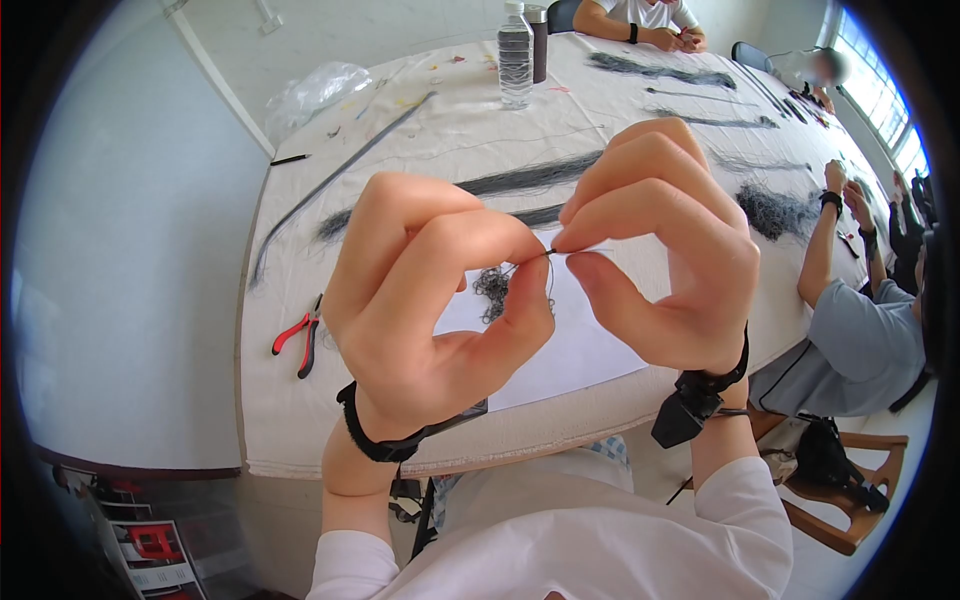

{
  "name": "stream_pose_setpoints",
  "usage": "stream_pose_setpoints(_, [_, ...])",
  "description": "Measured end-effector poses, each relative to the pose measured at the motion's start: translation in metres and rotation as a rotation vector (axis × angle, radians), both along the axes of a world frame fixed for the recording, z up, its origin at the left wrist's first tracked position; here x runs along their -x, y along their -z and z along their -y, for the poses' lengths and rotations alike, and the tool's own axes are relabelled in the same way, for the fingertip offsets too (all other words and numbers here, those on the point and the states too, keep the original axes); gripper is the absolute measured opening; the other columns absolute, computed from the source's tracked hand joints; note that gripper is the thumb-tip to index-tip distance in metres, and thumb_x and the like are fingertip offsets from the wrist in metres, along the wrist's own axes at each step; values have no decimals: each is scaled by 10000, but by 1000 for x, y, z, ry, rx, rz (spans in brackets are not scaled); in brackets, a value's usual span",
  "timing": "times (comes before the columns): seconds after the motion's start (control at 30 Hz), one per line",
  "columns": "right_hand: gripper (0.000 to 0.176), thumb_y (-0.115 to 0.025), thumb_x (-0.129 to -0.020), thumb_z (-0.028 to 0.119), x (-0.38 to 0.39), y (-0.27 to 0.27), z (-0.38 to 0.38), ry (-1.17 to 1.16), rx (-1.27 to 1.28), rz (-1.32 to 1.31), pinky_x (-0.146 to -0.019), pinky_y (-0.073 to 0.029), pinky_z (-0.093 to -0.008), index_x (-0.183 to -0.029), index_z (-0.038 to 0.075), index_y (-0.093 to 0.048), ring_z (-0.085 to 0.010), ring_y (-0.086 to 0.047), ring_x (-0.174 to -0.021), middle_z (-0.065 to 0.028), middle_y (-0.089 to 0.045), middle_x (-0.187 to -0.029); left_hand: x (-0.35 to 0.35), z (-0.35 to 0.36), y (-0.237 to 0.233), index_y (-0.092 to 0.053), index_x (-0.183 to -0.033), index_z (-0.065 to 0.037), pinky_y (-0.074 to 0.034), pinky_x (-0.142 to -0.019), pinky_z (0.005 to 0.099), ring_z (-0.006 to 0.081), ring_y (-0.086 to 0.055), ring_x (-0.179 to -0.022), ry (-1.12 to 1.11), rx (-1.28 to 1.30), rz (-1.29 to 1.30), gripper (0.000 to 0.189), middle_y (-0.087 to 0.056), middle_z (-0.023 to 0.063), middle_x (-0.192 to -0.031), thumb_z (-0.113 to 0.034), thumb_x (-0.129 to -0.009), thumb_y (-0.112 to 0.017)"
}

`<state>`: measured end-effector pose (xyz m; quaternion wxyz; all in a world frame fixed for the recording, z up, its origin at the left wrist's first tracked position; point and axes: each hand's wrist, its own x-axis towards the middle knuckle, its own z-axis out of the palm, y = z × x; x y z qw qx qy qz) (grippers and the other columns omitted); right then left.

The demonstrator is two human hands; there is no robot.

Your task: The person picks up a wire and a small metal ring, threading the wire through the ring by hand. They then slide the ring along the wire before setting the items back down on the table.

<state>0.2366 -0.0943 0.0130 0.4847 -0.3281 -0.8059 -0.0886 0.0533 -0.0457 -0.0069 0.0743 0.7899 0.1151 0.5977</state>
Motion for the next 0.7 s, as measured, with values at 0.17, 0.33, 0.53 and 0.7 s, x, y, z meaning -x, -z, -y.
stream_pose_setpoints(0.17, [223,-629,-538,-47,9,6,-2,62,-58,-45,-660,-423,-312,-737,51,-612,-223,-524,-770,-60,-585,-807,-3,-2,-1,-599,-741,-18,-334,-524,224,129,-429,-647,15,-29,-27,160,-503,43,-800,78,-627,-658])
stream_pose_setpoints(0.33, [151,-593,-601,-26,3,4,-6,214,-249,-14,-682,-413,-304,-734,35,-555,-220,-510,-754,-74,-570,-801,-2,-1,1,-598,-764,-11,-371,-594,246,141,-450,-697,14,6,21,160,-503,56,-825,76,-639,-647])
stream_pose_setpoints(0.53, [106,-546,-713,-47,-48,4,-23,380,-274,-160,-765,-411,-278,-802,10,-538,-168,-507,-783,-67,-556,-818,10,-4,-7,-592,-771,-7,-378,-612,245,139,-442,-697,-24,29,14,127,-497,60,-837,61,-668,-619])
stream_pose_setpoints(0.7, [63,-552,-827,67,-129,17,-45,774,-262,-220,-737,-442,-246,-865,26,-580,-102,-538,-765,-17,-592,-800,16,-5,-9,-591,-767,-6,-378,-606,244,138,-440,-692,-37,53,5,111,-496,61,-836,41,-671,-623])
